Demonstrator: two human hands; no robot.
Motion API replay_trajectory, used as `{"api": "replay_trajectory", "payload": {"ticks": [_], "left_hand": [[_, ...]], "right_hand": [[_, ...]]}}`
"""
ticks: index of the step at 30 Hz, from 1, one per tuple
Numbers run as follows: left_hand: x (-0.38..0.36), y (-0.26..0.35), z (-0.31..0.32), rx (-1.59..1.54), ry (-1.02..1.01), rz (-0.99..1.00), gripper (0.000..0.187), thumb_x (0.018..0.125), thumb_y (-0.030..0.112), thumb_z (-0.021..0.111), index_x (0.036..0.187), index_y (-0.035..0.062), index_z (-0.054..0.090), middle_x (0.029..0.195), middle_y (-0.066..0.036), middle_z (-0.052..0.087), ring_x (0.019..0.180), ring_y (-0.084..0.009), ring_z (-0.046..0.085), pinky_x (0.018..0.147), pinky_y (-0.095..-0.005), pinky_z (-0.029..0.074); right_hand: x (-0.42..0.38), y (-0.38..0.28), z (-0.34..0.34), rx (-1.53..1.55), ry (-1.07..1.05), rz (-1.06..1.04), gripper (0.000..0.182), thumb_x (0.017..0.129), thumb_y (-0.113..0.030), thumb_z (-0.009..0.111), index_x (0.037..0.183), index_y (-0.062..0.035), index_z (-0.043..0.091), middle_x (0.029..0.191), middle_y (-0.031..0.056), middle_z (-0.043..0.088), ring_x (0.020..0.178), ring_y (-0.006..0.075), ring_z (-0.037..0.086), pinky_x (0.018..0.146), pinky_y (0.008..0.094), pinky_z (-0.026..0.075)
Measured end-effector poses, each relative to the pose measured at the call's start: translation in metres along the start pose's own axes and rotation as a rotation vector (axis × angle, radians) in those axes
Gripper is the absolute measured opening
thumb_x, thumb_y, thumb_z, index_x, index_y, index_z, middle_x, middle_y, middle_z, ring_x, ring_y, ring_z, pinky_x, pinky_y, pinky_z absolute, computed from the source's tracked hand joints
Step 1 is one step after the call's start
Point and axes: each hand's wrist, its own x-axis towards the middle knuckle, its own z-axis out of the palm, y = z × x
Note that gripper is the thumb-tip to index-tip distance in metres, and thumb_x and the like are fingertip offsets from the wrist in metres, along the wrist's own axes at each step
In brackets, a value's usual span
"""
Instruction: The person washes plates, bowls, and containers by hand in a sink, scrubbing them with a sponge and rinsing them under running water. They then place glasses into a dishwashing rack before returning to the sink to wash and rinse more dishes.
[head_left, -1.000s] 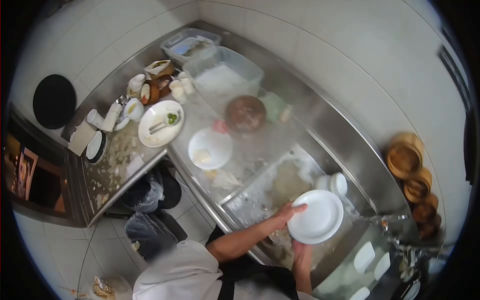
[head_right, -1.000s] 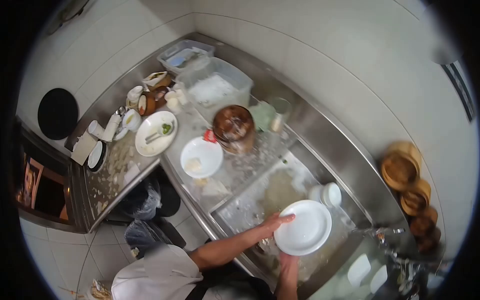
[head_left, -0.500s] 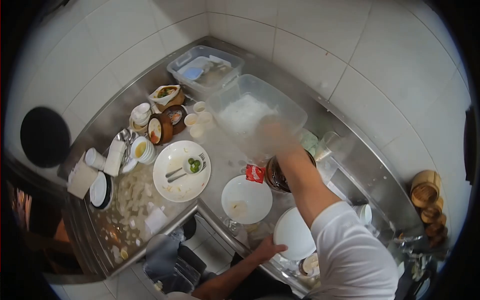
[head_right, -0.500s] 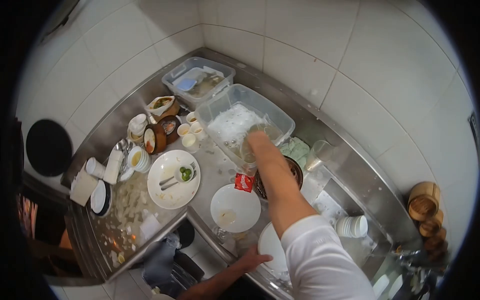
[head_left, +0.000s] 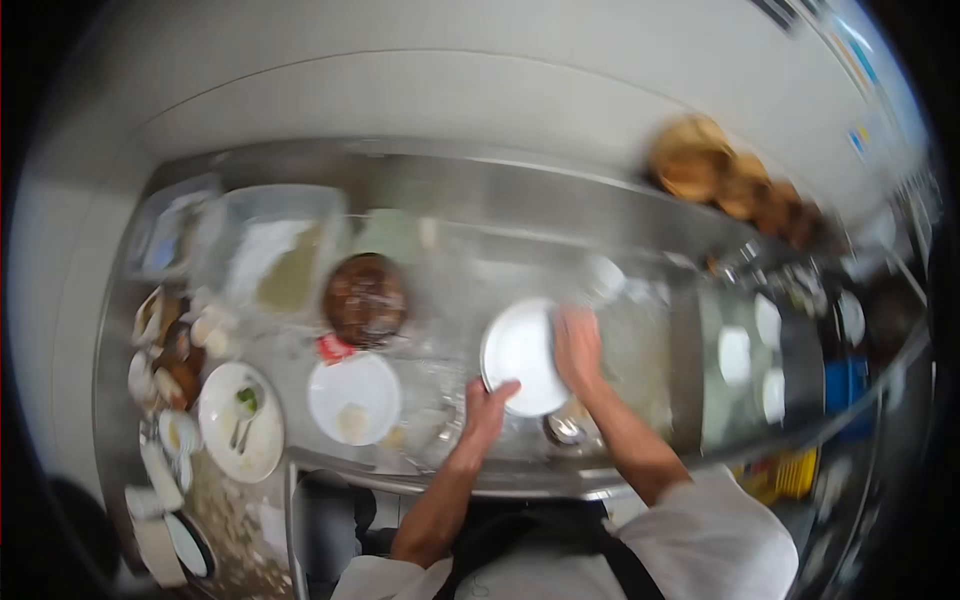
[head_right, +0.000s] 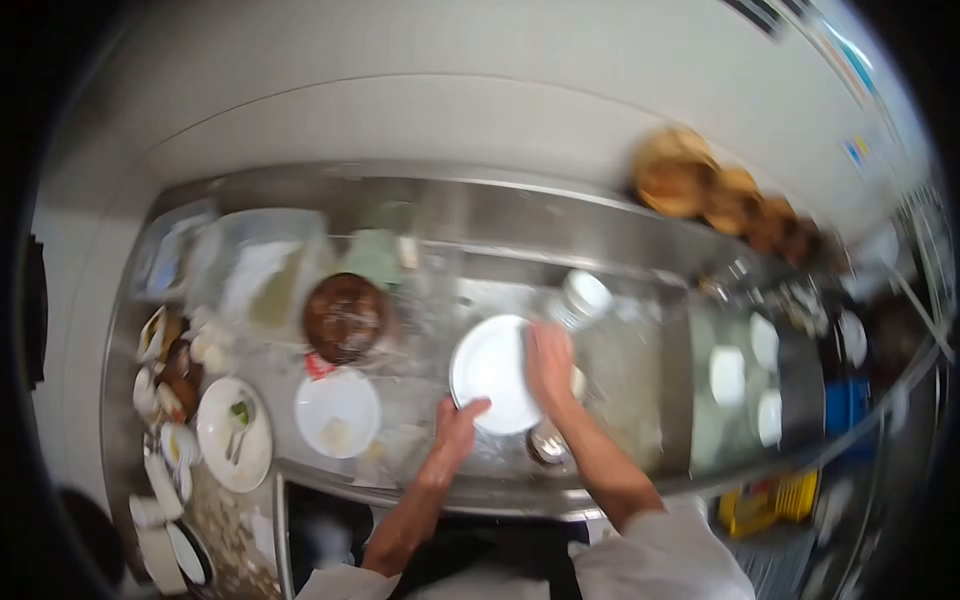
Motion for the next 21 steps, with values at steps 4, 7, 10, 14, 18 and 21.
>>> {"api": "replay_trajectory", "payload": {"ticks": [4,7,10,14,18,21], "left_hand": [[0.013,-0.044,0.049,0.094,-0.023,-0.077,0.036,0.080,0.005,0.066,0.113,-0.0087,0.058,0.105,-0.016,0.065,0.092,-0.0221,0.064,0.082,-0.0328,0.051],[0.018,-0.060,0.075,0.078,-0.035,-0.235,0.042,0.085,0.011,0.067,0.119,-0.0096,0.054,0.111,-0.018,0.063,0.098,-0.0245,0.063,0.088,-0.0361,0.051],[0.023,-0.101,0.130,-0.134,-0.076,-0.391,0.046,0.083,0.011,0.071,0.122,-0.0075,0.053,0.111,-0.017,0.063,0.098,-0.0253,0.063,0.089,-0.0397,0.052],[0.005,-0.074,0.176,0.204,0.052,-0.034,0.046,0.080,0.017,0.075,0.116,-0.0065,0.058,0.103,-0.016,0.066,0.082,-0.0238,0.067,0.076,-0.0358,0.056],[0.000,-0.074,0.181,0.669,0.134,-0.005,0.044,0.078,0.016,0.076,0.112,-0.0074,0.061,0.099,-0.016,0.067,0.081,-0.0221,0.067,0.074,-0.0326,0.056],[0.003,-0.079,0.152,0.451,0.190,-0.034,0.044,0.077,0.017,0.077,0.110,-0.0078,0.062,0.097,-0.016,0.068,0.080,-0.0219,0.067,0.073,-0.0323,0.056]], "right_hand": [[-0.040,0.075,-0.065,-0.131,-0.098,-0.169,0.020,0.085,-0.017,0.054,0.101,-0.0082,0.063,0.096,0.0116,0.066,0.080,0.0257,0.066,0.069,0.0414,0.053],[-0.047,0.155,-0.075,0.636,-0.129,0.149,0.035,0.088,-0.032,0.054,0.112,-0.0077,0.061,0.109,0.0117,0.064,0.093,0.0239,0.064,0.081,0.0408,0.051],[-0.073,0.120,-0.119,1.470,-0.079,0.722,0.056,0.093,-0.050,0.044,0.125,-0.0045,0.052,0.123,0.0119,0.057,0.110,0.0227,0.056,0.096,0.0392,0.043],[-0.125,0.127,-0.167,2.182,-0.006,0.781,0.059,0.092,-0.045,0.055,0.130,0.0005,0.048,0.120,0.0115,0.059,0.108,0.0203,0.056,0.096,0.0362,0.044],[-0.100,0.187,-0.149,1.143,-0.032,0.644,0.048,0.082,-0.013,0.070,0.125,0.0021,0.053,0.111,0.0137,0.063,0.097,0.0179,0.060,0.086,0.0316,0.048],[-0.084,0.172,-0.178,0.916,0.013,0.654,0.043,0.083,-0.016,0.070,0.120,0.0009,0.057,0.103,0.0125,0.066,0.089,0.0176,0.061,0.079,0.0313,0.049]]}}
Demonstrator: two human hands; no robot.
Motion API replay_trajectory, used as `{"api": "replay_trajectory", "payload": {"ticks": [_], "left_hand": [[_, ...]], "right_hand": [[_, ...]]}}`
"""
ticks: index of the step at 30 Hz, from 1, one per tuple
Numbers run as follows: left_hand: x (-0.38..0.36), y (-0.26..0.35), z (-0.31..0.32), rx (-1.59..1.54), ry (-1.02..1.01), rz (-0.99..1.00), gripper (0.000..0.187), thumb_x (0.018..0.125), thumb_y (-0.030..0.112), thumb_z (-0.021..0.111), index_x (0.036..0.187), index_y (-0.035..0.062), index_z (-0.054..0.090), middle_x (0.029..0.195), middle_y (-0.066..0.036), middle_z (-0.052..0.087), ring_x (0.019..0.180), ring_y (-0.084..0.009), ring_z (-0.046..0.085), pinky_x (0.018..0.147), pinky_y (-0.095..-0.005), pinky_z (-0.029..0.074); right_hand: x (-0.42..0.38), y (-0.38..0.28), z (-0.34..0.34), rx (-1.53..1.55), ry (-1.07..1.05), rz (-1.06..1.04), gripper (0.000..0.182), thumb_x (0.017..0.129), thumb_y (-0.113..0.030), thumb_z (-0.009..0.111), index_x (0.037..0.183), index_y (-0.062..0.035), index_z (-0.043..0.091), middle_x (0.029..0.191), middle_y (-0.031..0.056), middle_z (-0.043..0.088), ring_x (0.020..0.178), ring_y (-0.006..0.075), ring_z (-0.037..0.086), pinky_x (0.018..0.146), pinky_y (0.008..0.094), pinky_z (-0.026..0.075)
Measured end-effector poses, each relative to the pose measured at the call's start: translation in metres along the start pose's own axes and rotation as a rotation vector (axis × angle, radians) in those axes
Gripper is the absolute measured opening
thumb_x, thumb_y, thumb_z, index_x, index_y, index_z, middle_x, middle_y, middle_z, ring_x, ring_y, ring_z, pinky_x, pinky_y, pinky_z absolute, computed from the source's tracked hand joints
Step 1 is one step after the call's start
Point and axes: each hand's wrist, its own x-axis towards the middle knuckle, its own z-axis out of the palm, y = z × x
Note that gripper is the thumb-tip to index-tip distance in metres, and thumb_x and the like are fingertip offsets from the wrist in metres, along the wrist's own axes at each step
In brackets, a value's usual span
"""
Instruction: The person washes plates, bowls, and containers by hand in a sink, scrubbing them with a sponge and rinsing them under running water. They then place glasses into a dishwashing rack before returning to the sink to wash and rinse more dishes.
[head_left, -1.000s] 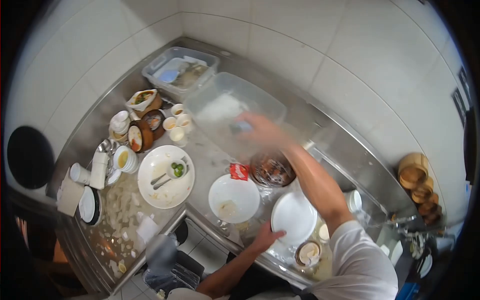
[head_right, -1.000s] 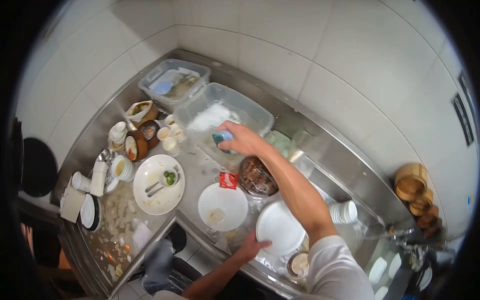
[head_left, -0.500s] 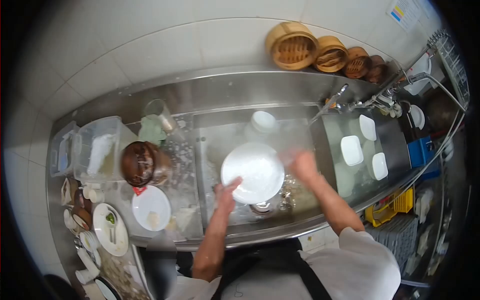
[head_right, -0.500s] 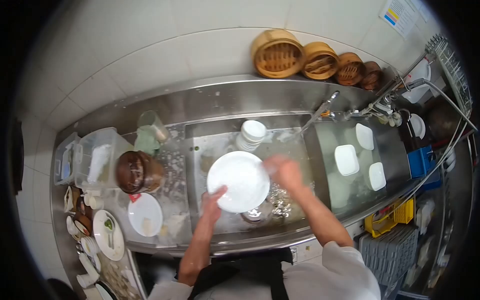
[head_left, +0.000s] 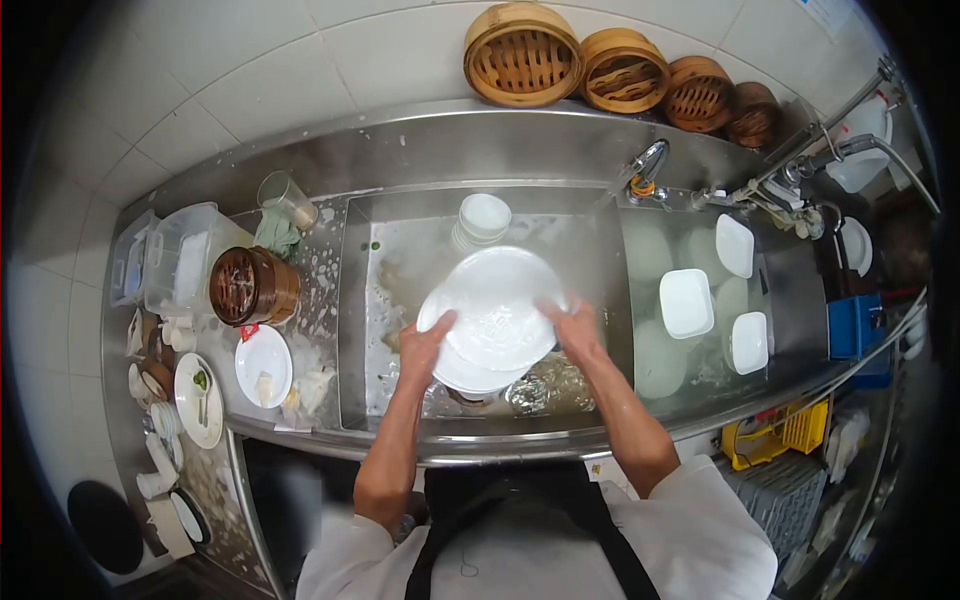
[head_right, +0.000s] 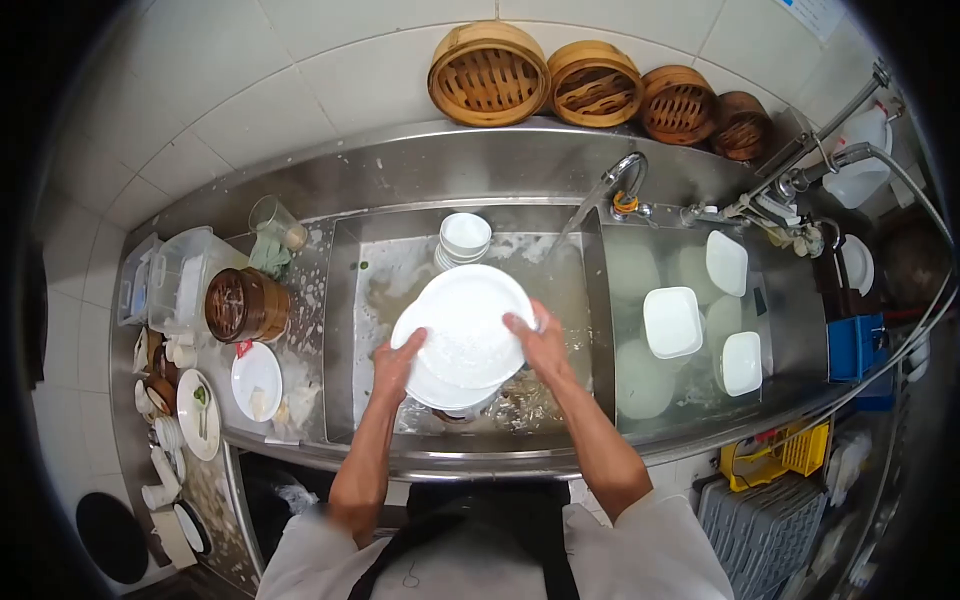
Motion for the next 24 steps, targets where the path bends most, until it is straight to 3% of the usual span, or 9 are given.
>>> {"api": "replay_trajectory", "payload": {"ticks": [3,6,12,13,16,19,22,23,24], "left_hand": [[0.000,-0.015,-0.045,-0.067,0.075,0.012,0.047,0.077,0.019,0.078,0.112,-0.0088,0.061,0.100,-0.017,0.067,0.082,-0.0224,0.067,0.073,-0.0338,0.056],[-0.005,-0.019,-0.060,-0.162,0.067,-0.052,0.049,0.077,0.019,0.078,0.112,-0.0094,0.060,0.102,-0.018,0.066,0.084,-0.0229,0.067,0.074,-0.0348,0.056],[0.016,-0.034,-0.011,-0.453,-0.263,-0.195,0.049,0.081,0.014,0.073,0.121,-0.0052,0.052,0.109,-0.017,0.063,0.092,-0.0264,0.065,0.079,-0.0387,0.056],[0.019,-0.028,0.003,-0.512,-0.326,-0.224,0.049,0.082,0.012,0.072,0.122,-0.0051,0.051,0.111,-0.017,0.062,0.094,-0.0267,0.065,0.079,-0.0390,0.056],[0.029,-0.031,0.039,-0.519,-0.482,-0.282,0.052,0.085,0.018,0.069,0.128,-0.0035,0.046,0.118,-0.017,0.059,0.105,-0.0275,0.060,0.091,-0.0423,0.052],[0.031,-0.015,0.040,-0.473,-0.311,-0.171,0.049,0.087,0.017,0.067,0.126,-0.0040,0.047,0.113,-0.017,0.061,0.099,-0.0272,0.063,0.087,-0.0415,0.053],[0.021,-0.018,0.029,-0.359,-0.257,-0.100,0.041,0.081,0.003,0.064,0.119,-0.0066,0.052,0.107,-0.018,0.064,0.093,-0.0268,0.065,0.087,-0.0389,0.053],[0.028,-0.028,0.034,-0.218,-0.300,-0.042,0.041,0.079,0.000,0.062,0.119,-0.0071,0.053,0.107,-0.018,0.063,0.094,-0.0269,0.065,0.088,-0.0386,0.053],[0.029,-0.047,0.034,-0.073,-0.338,-0.006,0.042,0.076,-0.004,0.061,0.118,-0.0075,0.053,0.107,-0.018,0.063,0.095,-0.0270,0.065,0.089,-0.0384,0.053]], "right_hand": [[-0.007,0.003,-0.038,-0.124,0.148,-0.179,0.029,0.087,-0.013,0.063,0.112,0.0024,0.060,0.097,0.0115,0.066,0.083,0.0166,0.061,0.073,0.0304,0.050],[-0.029,-0.001,-0.040,0.023,0.302,-0.214,0.027,0.089,-0.011,0.061,0.111,0.0038,0.059,0.096,0.0116,0.066,0.083,0.0141,0.061,0.074,0.0292,0.050],[-0.046,0.005,0.014,0.086,0.117,-0.129,0.038,0.090,-0.027,0.063,0.117,0.0004,0.061,0.101,0.0111,0.066,0.094,0.0161,0.059,0.086,0.0296,0.046],[-0.033,0.007,0.007,-0.032,-0.042,-0.126,0.045,0.092,-0.031,0.059,0.127,-0.0025,0.055,0.110,0.0107,0.064,0.099,0.0173,0.059,0.091,0.0308,0.044],[-0.021,0.041,0.023,0.336,0.020,-0.041,0.048,0.093,-0.032,0.057,0.131,-0.0048,0.049,0.114,0.0113,0.062,0.098,0.0204,0.060,0.090,0.0331,0.045],[0.000,0.049,0.055,0.735,0.024,0.036,0.051,0.094,-0.033,0.055,0.136,-0.0072,0.043,0.118,0.0120,0.059,0.096,0.0234,0.061,0.089,0.0355,0.046],[0.010,0.008,-0.010,0.240,0.206,0.112,0.046,0.095,-0.032,0.054,0.130,-0.0049,0.045,0.115,0.0183,0.058,0.101,0.0250,0.058,0.088,0.0376,0.046],[0.039,0.030,0.008,-0.294,0.274,-0.095,0.040,0.095,-0.029,0.053,0.123,-0.0017,0.048,0.111,0.0239,0.057,0.104,0.0275,0.056,0.089,0.0390,0.044],[0.056,0.070,0.046,-0.473,0.322,-0.531,0.041,0.093,-0.027,0.054,0.123,-0.0003,0.048,0.105,0.0251,0.059,0.103,0.0342,0.056,0.092,0.0414,0.042]]}}
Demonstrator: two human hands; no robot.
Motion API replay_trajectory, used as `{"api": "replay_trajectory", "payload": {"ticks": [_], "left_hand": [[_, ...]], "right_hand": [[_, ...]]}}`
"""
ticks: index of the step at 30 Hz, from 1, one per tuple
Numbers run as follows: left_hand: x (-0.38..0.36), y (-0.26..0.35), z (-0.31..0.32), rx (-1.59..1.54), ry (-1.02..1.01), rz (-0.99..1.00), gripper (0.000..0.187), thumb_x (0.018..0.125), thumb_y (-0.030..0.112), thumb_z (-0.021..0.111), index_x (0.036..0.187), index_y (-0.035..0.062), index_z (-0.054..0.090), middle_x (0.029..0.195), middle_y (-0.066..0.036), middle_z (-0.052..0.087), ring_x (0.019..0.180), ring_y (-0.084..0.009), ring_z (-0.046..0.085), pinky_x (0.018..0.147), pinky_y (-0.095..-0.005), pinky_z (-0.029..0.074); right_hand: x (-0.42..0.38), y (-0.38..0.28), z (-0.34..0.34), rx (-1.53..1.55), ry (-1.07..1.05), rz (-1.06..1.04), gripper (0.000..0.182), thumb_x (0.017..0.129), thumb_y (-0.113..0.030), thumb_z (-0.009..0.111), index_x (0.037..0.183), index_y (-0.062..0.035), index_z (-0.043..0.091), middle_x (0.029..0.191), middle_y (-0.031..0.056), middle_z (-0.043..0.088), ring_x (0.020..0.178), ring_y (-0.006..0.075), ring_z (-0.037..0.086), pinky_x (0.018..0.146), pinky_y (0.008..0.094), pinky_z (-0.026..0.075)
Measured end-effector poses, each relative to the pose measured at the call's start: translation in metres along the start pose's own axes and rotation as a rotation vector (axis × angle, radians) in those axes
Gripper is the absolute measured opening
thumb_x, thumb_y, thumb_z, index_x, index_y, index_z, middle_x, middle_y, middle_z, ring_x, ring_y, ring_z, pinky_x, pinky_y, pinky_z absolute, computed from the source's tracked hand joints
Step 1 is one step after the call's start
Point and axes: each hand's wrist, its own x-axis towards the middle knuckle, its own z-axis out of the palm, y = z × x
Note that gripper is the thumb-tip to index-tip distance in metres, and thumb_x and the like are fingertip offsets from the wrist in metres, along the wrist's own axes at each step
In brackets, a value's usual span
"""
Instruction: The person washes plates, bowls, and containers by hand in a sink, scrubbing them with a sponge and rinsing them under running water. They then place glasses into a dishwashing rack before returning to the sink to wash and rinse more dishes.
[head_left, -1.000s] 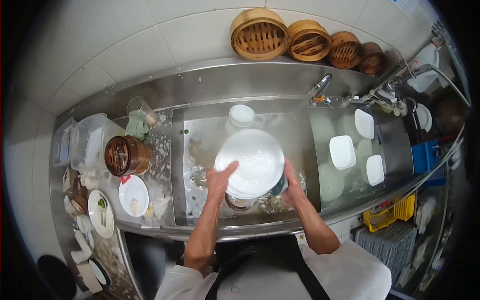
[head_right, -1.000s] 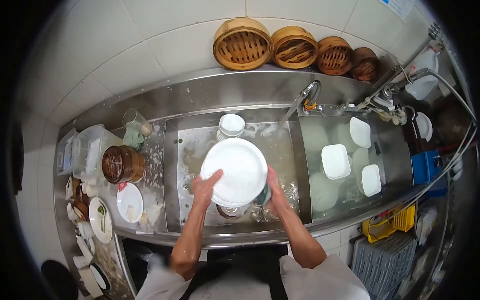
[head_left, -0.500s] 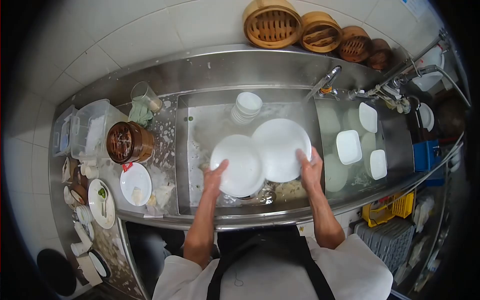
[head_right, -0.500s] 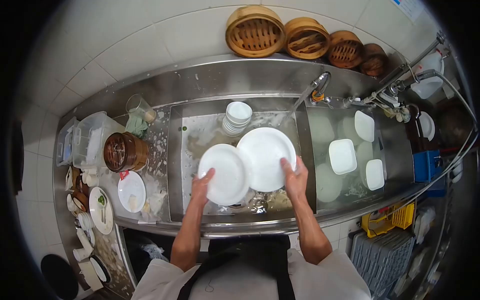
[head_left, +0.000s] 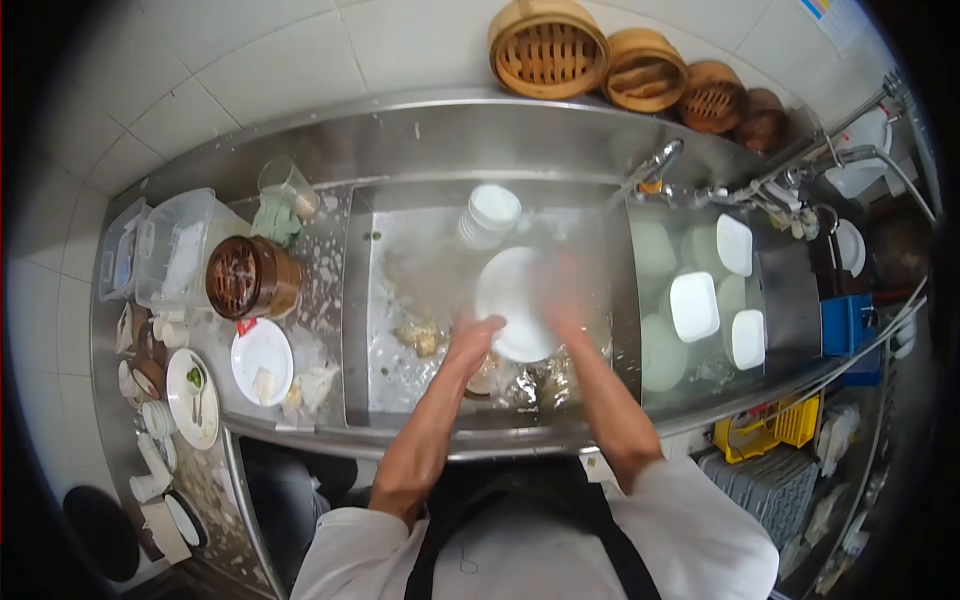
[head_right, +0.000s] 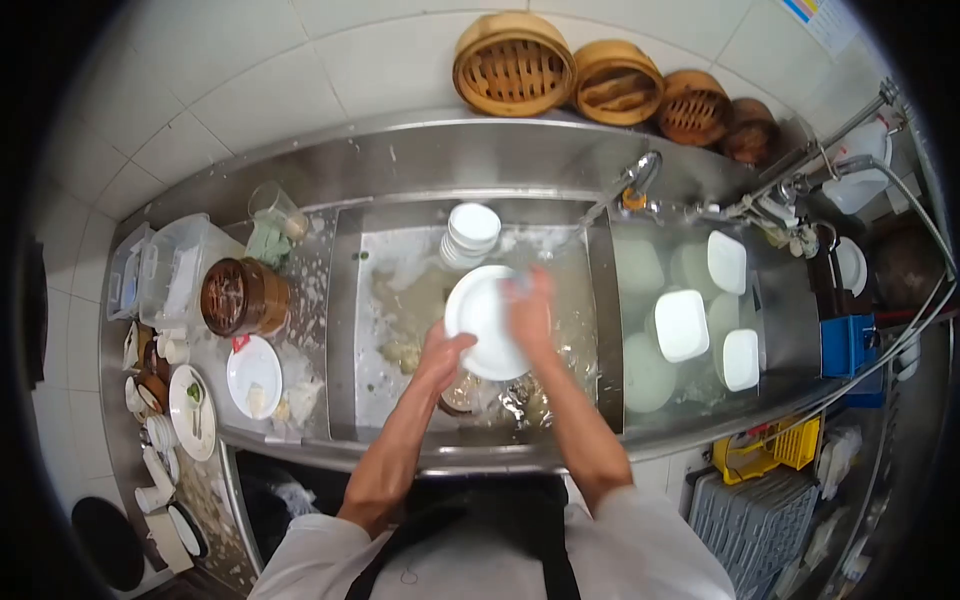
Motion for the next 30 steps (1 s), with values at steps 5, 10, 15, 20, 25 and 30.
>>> {"api": "replay_trajectory", "payload": {"ticks": [5,10,15,20,25,30], "left_hand": [[-0.028,-0.003,-0.012,-0.321,0.095,-0.119,0.042,0.075,-0.005,0.059,0.117,-0.0088,0.054,0.106,-0.019,0.064,0.092,-0.0267,0.065,0.082,-0.0363,0.054],[-0.022,-0.013,-0.028,-0.395,0.170,-0.169,0.045,0.077,-0.002,0.065,0.119,-0.0106,0.051,0.110,-0.021,0.062,0.098,-0.0292,0.064,0.087,-0.0398,0.053],[-0.038,-0.009,-0.049,-0.400,0.084,-0.308,0.050,0.078,0.009,0.074,0.119,-0.0101,0.053,0.108,-0.022,0.063,0.093,-0.0291,0.065,0.081,-0.0404,0.056],[-0.033,0.044,-0.036,-0.196,0.185,-0.160,0.050,0.077,0.014,0.077,0.115,-0.0092,0.056,0.101,-0.020,0.066,0.084,-0.0285,0.067,0.077,-0.0433,0.057],[-0.030,0.039,-0.024,0.408,0.300,-0.001,0.050,0.076,0.029,0.080,0.103,-0.0099,0.064,0.090,-0.016,0.068,0.074,-0.0171,0.065,0.065,-0.0290,0.053],[-0.033,0.025,-0.053,0.346,0.480,-0.042,0.042,0.079,0.027,0.076,0.101,-0.0073,0.067,0.087,-0.013,0.069,0.070,-0.0181,0.064,0.064,-0.0308,0.053]], "right_hand": [[-0.027,0.017,0.004,-0.053,-0.508,-0.216,0.022,0.092,-0.020,0.051,0.097,0.0008,0.059,0.093,0.0231,0.063,0.087,0.0387,0.062,0.076,0.0463,0.050],[-0.060,-0.002,0.007,-0.293,-0.439,-0.416,0.015,0.091,-0.016,0.049,0.095,-0.0046,0.057,0.096,0.0185,0.063,0.090,0.0326,0.062,0.080,0.0453,0.049],[-0.006,-0.046,-0.067,0.464,-0.382,0.509,0.035,0.095,-0.036,0.043,0.109,-0.0073,0.058,0.119,0.0127,0.060,0.108,0.0282,0.058,0.095,0.0422,0.045],[-0.066,-0.091,-0.053,1.485,-0.341,1.127,0.051,0.092,-0.042,0.052,0.126,-0.0042,0.050,0.118,0.0111,0.061,0.107,0.0236,0.058,0.095,0.0381,0.045],[-0.035,-0.030,-0.056,0.734,-0.414,0.660,0.051,0.081,-0.011,0.071,0.127,0.0009,0.050,0.111,0.0127,0.063,0.100,0.0188,0.059,0.088,0.0328,0.048],[-0.013,-0.012,-0.090,0.523,-0.294,0.550,0.038,0.082,-0.011,0.069,0.117,-0.0003,0.058,0.104,0.0094,0.065,0.092,0.0156,0.060,0.081,0.0302,0.049]]}}
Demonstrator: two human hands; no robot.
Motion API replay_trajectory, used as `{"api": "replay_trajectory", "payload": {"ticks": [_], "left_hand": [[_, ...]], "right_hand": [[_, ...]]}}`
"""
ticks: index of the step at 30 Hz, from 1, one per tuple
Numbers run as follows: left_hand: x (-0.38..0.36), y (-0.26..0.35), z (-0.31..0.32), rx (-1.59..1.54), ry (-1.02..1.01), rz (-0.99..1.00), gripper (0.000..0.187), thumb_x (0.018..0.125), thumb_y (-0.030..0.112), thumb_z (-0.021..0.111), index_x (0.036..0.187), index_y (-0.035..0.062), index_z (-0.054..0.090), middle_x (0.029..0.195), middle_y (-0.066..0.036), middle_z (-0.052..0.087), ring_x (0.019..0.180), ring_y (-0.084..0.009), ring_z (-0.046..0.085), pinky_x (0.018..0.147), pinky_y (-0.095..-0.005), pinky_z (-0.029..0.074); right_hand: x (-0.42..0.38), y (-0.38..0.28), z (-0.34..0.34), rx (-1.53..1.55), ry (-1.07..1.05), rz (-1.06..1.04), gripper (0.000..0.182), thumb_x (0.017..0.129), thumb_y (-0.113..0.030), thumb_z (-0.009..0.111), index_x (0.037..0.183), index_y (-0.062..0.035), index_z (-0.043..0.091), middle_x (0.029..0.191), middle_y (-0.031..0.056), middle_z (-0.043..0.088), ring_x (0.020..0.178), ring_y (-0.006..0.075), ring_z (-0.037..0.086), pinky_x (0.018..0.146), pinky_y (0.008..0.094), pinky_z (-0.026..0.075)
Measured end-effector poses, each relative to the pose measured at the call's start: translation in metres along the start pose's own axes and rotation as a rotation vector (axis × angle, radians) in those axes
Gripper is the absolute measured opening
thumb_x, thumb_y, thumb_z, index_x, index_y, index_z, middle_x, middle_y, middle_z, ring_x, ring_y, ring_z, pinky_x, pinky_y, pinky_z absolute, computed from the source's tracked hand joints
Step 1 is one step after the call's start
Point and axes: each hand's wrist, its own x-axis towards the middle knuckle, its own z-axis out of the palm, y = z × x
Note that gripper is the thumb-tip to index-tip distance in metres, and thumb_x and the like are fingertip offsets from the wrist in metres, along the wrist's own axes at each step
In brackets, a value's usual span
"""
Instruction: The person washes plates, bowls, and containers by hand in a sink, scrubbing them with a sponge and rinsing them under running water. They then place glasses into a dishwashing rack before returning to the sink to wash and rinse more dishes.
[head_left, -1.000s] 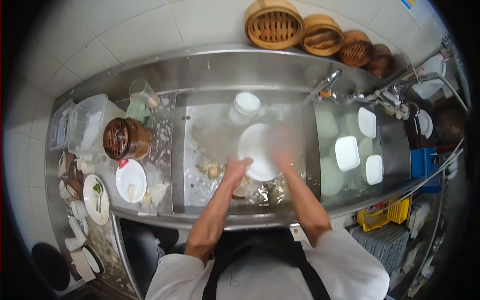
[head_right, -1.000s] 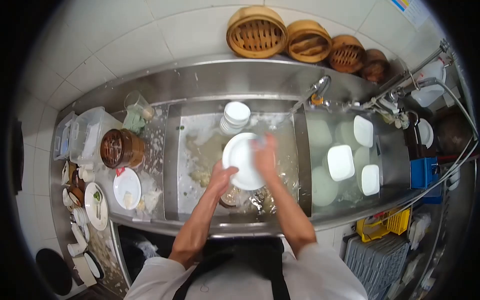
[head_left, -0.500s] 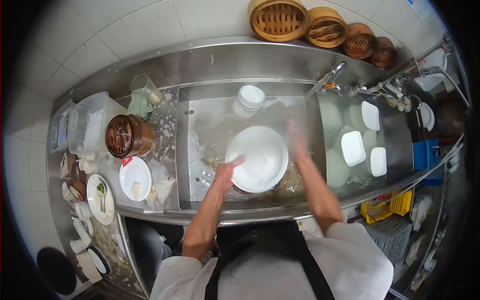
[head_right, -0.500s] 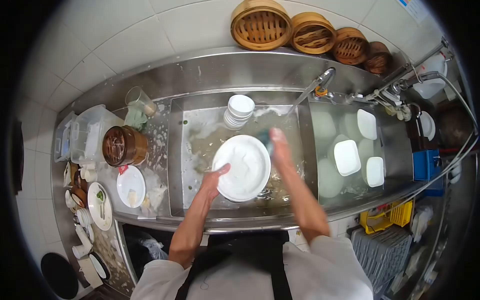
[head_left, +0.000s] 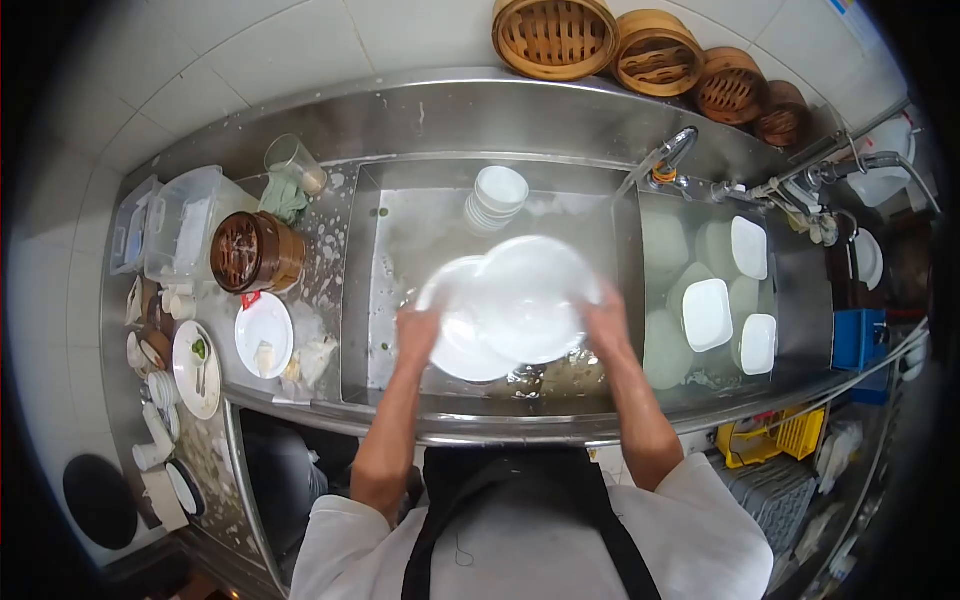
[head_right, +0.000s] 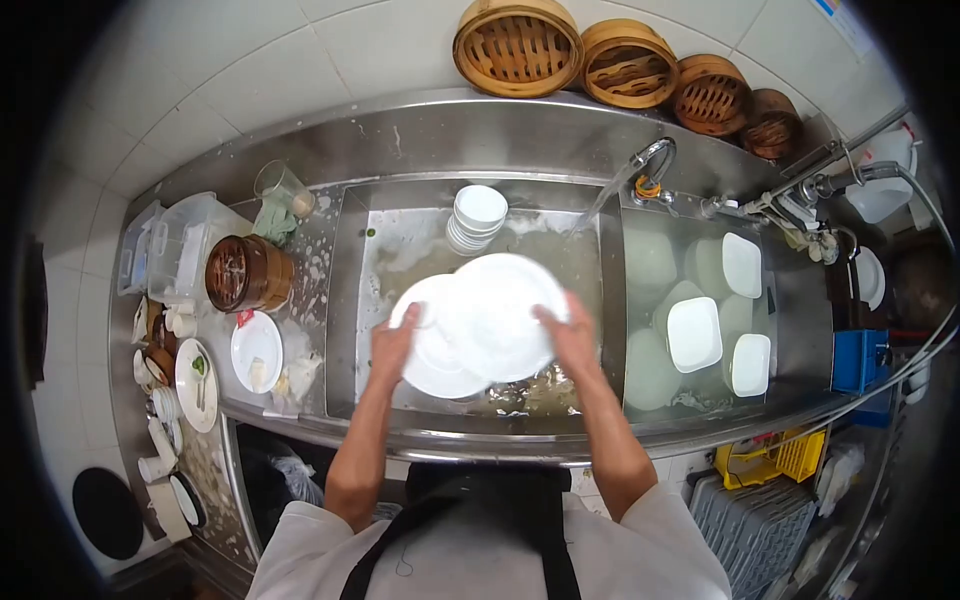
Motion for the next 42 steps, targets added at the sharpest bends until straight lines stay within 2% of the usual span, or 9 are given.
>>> {"api": "replay_trajectory", "payload": {"ticks": [10,14,21,27,28,30,35,39,42], "left_hand": [[-0.015,-0.004,0.045,-0.618,-0.440,-0.302,0.050,0.084,0.025,0.071,0.121,-0.0039,0.054,0.109,-0.016,0.064,0.092,-0.0239,0.065,0.081,-0.0379,0.055],[-0.017,0.005,0.073,-0.584,-0.599,-0.295,0.050,0.086,0.026,0.069,0.123,-0.0028,0.052,0.109,-0.014,0.064,0.095,-0.0224,0.064,0.085,-0.0389,0.053],[-0.015,-0.022,-0.078,-0.585,-0.164,-0.124,0.042,0.085,0.019,0.070,0.118,-0.0027,0.057,0.103,-0.014,0.065,0.088,-0.0213,0.064,0.078,-0.0359,0.054],[-0.008,-0.040,-0.088,-0.744,-0.152,-0.237,0.042,0.077,-0.001,0.063,0.117,-0.0082,0.052,0.109,-0.018,0.063,0.094,-0.0295,0.065,0.086,-0.0391,0.054],[-0.006,-0.046,-0.095,-0.754,-0.171,-0.300,0.045,0.076,-0.003,0.063,0.119,-0.0083,0.051,0.110,-0.018,0.062,0.096,-0.0296,0.064,0.087,-0.0388,0.053],[0.003,-0.055,-0.091,-0.821,-0.180,-0.403,0.051,0.074,-0.006,0.063,0.122,-0.0084,0.048,0.113,-0.017,0.060,0.101,-0.0297,0.062,0.090,-0.0382,0.052],[0.001,-0.011,0.034,-0.718,-0.255,-0.116,0.061,0.070,-0.010,0.064,0.127,-0.0069,0.044,0.117,-0.016,0.058,0.106,-0.0266,0.059,0.089,-0.0363,0.052],[0.020,0.048,0.169,-0.617,-0.342,-0.041,0.061,0.072,-0.008,0.068,0.129,-0.0049,0.045,0.117,-0.016,0.059,0.105,-0.0247,0.060,0.089,-0.0360,0.052],[0.038,0.060,0.232,-0.560,-0.361,-0.062,0.058,0.077,0.002,0.072,0.129,-0.0048,0.046,0.122,-0.017,0.057,0.110,-0.0244,0.058,0.092,-0.0355,0.049]], "right_hand": [[-0.026,0.004,0.001,0.040,-0.094,0.009,0.046,0.093,-0.034,0.059,0.123,-0.0003,0.056,0.112,0.0097,0.063,0.101,0.0150,0.057,0.090,0.0301,0.045],[0.010,0.003,0.038,1.109,-0.593,0.195,0.062,0.094,-0.053,0.042,0.134,-0.0064,0.047,0.128,0.0139,0.055,0.114,0.0266,0.056,0.101,0.0424,0.043],[0.019,-0.122,0.173,0.664,-0.404,-0.208,0.038,0.098,-0.035,0.042,0.127,-0.0107,0.050,0.111,0.0097,0.061,0.111,0.0202,0.057,0.096,0.0450,0.047],[0.050,-0.130,0.486,-0.628,-0.765,-0.817,0.072,0.086,-0.015,0.048,0.146,-0.0028,0.010,0.147,0.0265,0.007,0.138,0.0363,0.017,0.113,0.0461,0.020],[0.061,-0.127,0.476,-0.573,-0.736,-0.856,0.080,0.084,-0.011,0.049,0.149,-0.0016,0.003,0.152,0.0296,-0.003,0.142,0.0397,0.010,0.115,0.0471,0.015],[0.098,-0.112,0.353,-0.231,-0.285,-1.021,0.048,0.083,-0.019,0.052,0.125,0.0042,0.048,0.129,0.0264,0.044,0.124,0.0347,0.040,0.107,0.0415,0.028],[0.211,-0.013,-0.026,0.180,0.144,-0.079,0.027,0.091,-0.021,0.049,0.106,0.0001,0.058,0.095,0.0160,0.064,0.088,0.0240,0.063,0.079,0.0376,0.052],[0.181,-0.025,-0.051,-0.774,0.115,-0.777,0.032,0.088,-0.022,0.056,0.113,-0.0011,0.055,0.107,0.0252,0.060,0.100,0.0356,0.059,0.086,0.0415,0.048],[0.196,-0.045,-0.074,-0.572,0.096,-0.502,0.038,0.081,-0.015,0.064,0.114,0.0013,0.053,0.115,0.0288,0.055,0.105,0.0423,0.056,0.091,0.0449,0.045]]}}
